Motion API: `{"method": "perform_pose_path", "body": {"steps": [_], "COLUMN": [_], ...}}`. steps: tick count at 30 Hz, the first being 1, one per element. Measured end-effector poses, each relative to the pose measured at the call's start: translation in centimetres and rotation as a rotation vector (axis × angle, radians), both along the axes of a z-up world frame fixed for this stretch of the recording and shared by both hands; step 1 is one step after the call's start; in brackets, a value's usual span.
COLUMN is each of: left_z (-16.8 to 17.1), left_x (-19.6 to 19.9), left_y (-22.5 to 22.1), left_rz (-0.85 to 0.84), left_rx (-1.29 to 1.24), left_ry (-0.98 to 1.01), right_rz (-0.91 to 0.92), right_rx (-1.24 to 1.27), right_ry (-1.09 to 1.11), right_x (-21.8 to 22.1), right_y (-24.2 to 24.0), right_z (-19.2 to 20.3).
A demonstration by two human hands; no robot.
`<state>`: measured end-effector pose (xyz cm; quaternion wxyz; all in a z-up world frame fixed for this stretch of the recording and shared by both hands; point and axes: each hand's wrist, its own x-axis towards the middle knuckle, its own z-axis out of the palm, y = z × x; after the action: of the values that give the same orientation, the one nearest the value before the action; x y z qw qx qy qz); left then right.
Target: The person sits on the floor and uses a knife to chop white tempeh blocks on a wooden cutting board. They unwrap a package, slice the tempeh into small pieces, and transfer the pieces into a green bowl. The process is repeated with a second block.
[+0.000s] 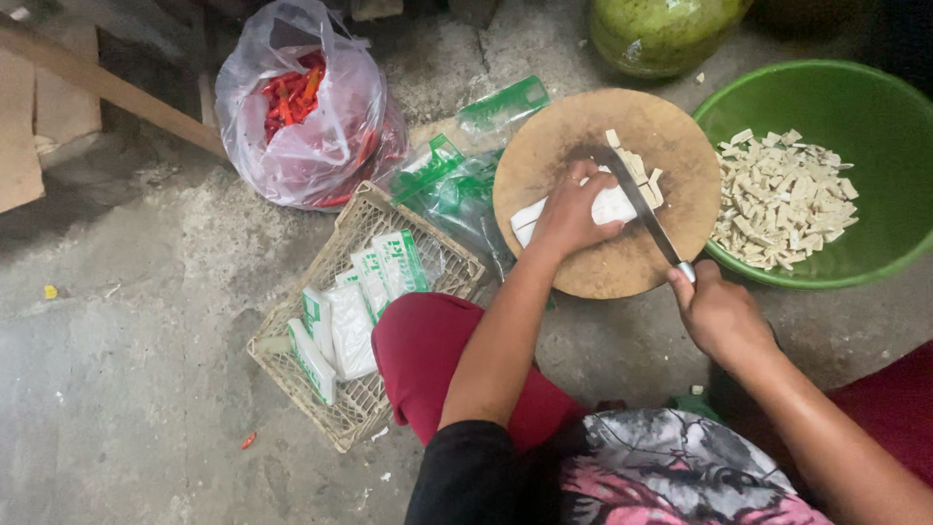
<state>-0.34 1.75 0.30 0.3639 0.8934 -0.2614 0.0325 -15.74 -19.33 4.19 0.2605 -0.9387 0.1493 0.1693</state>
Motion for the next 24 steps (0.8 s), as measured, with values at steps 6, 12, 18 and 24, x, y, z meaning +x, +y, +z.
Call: {"method": "perform_pose_path", "body": {"steps": [6, 12, 18, 24], "left_z": [-0.3, -1.1, -1.7, -1.0], "left_x": [0.3, 0.6, 0.9, 0.4], "left_y": [-0.2, -0.2, -0.2, 0.2], "left_rz": [-0.018, -0.007, -0.026, -0.010], "left_rx": [-0.013, 0.003, -0.023, -0.017], "left_ry": [-0.001, 0.007, -0.024, -0.028], "right_rz": [0.056, 0.091, 0.058, 0.005], "right_rx": [-0.064, -0.072, -0.056, -0.073], "right_ry": [0.022, 0.052, 0.061, 0.140], "right_x": [-0.9, 1.6, 1.4, -1.9], "right_y": [-0.7, -0.6, 0.0, -1.0], "right_z": [-0.2, -2.8, -3.0, -1.9]}}
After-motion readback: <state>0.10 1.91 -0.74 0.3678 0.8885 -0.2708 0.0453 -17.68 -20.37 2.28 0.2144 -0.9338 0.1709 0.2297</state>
